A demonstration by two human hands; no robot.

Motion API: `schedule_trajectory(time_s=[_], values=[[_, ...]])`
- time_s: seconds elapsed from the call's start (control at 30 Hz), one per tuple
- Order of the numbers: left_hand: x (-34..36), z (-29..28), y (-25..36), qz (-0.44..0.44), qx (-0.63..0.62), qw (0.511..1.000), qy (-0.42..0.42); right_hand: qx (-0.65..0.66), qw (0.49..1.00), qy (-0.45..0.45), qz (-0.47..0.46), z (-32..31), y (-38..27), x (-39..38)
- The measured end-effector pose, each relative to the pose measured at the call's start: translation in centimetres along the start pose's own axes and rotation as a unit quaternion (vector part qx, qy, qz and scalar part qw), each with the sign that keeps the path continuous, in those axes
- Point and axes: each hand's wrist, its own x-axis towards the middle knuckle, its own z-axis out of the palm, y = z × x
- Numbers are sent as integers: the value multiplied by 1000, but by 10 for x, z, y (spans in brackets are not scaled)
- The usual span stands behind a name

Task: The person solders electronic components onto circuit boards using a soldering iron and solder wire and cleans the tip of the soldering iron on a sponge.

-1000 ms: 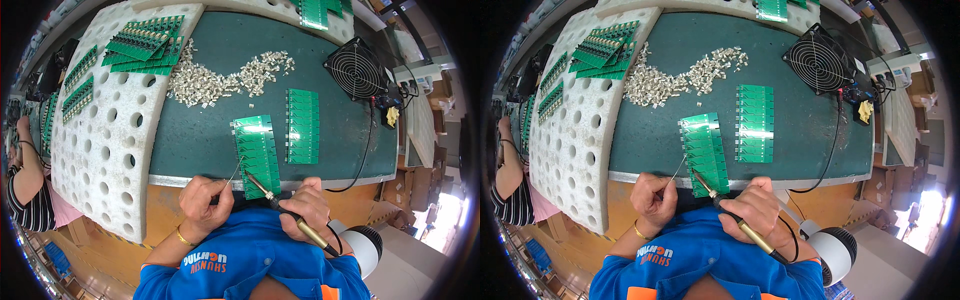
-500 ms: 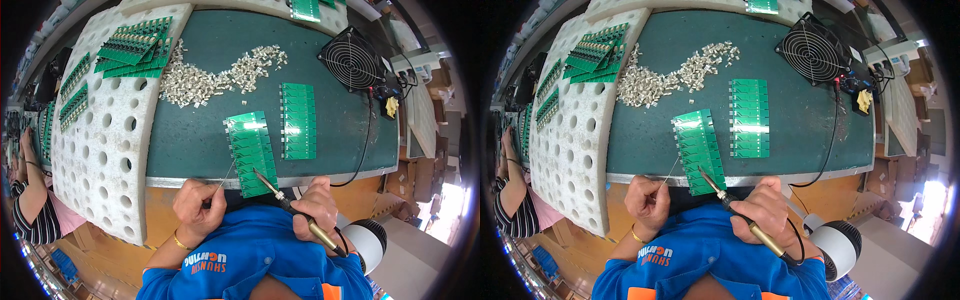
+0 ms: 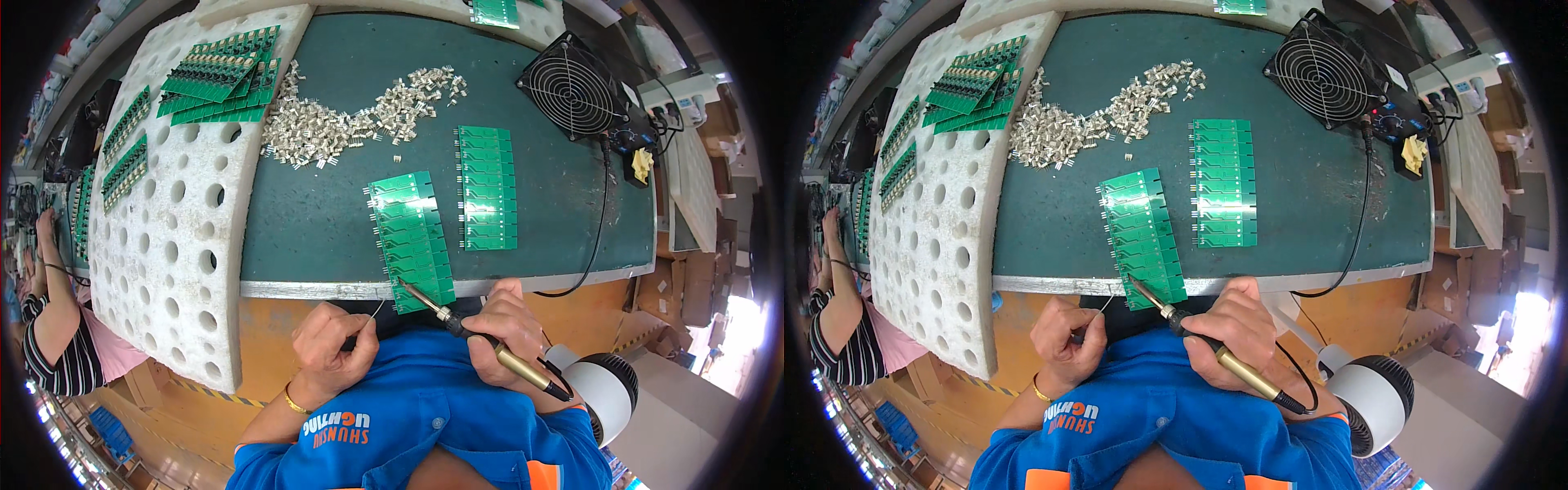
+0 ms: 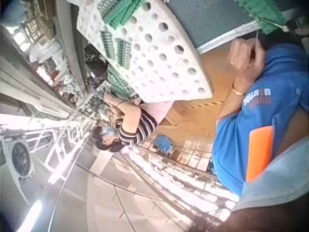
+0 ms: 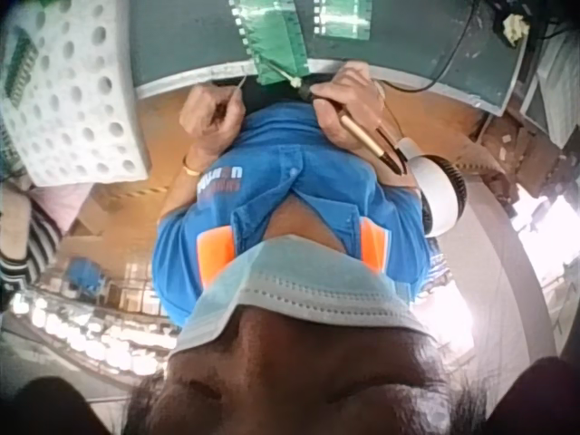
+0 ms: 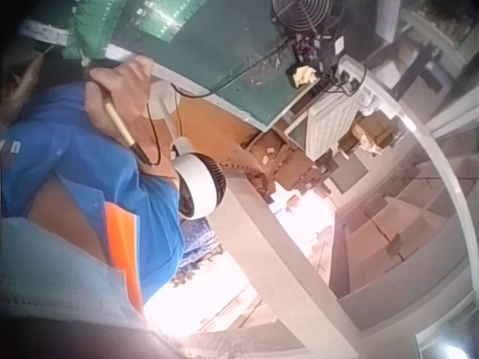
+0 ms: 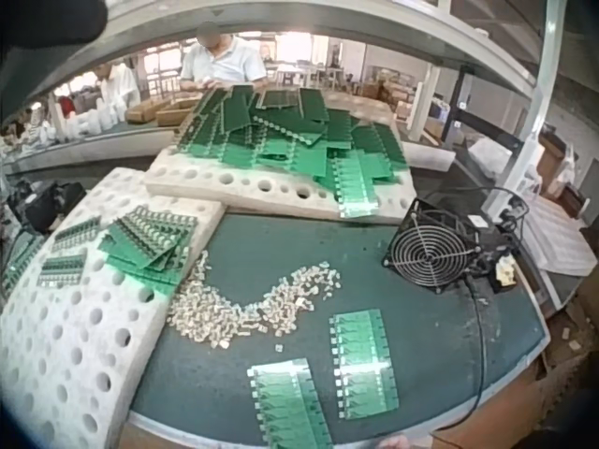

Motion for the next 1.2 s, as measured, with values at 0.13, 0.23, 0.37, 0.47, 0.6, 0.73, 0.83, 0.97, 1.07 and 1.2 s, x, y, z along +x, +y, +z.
schedule_trajectory(time_s=[0.13,0.23,0.37,0.47,0.6,0.73,0.83,0.97,1.07,1.2], values=[[0,1,1,-12,-8,1000,-7,1,1000,-2,2,1,1,-1],[0,1,2,-10,-6,1000,-6,-2,1000,-6,-2,1,1,0],[0,2,1,-18,-11,1000,-7,0,1000,1,-5,2,2,-1],[0,1,0,1,-19,1000,-18,-1,1000,3,1,2,0,1],[0,0,1,8,-16,1000,-21,-7,1000,-2,-3,1,-1,3],[1,1,2,-1,-12,1000,-21,-13,1000,-7,-2,1,-3,3],[3,2,4,-15,-7,1000,-15,-13,1000,-4,2,1,-3,3],[4,1,5,-20,-4,1000,-13,-9,1000,-3,-1,2,-1,5],[3,0,5,-23,-8,1000,-13,1,1000,6,0,2,0,6],[1,1,1,-6,-15,1000,-20,5,1000,13,8,2,0,6]])
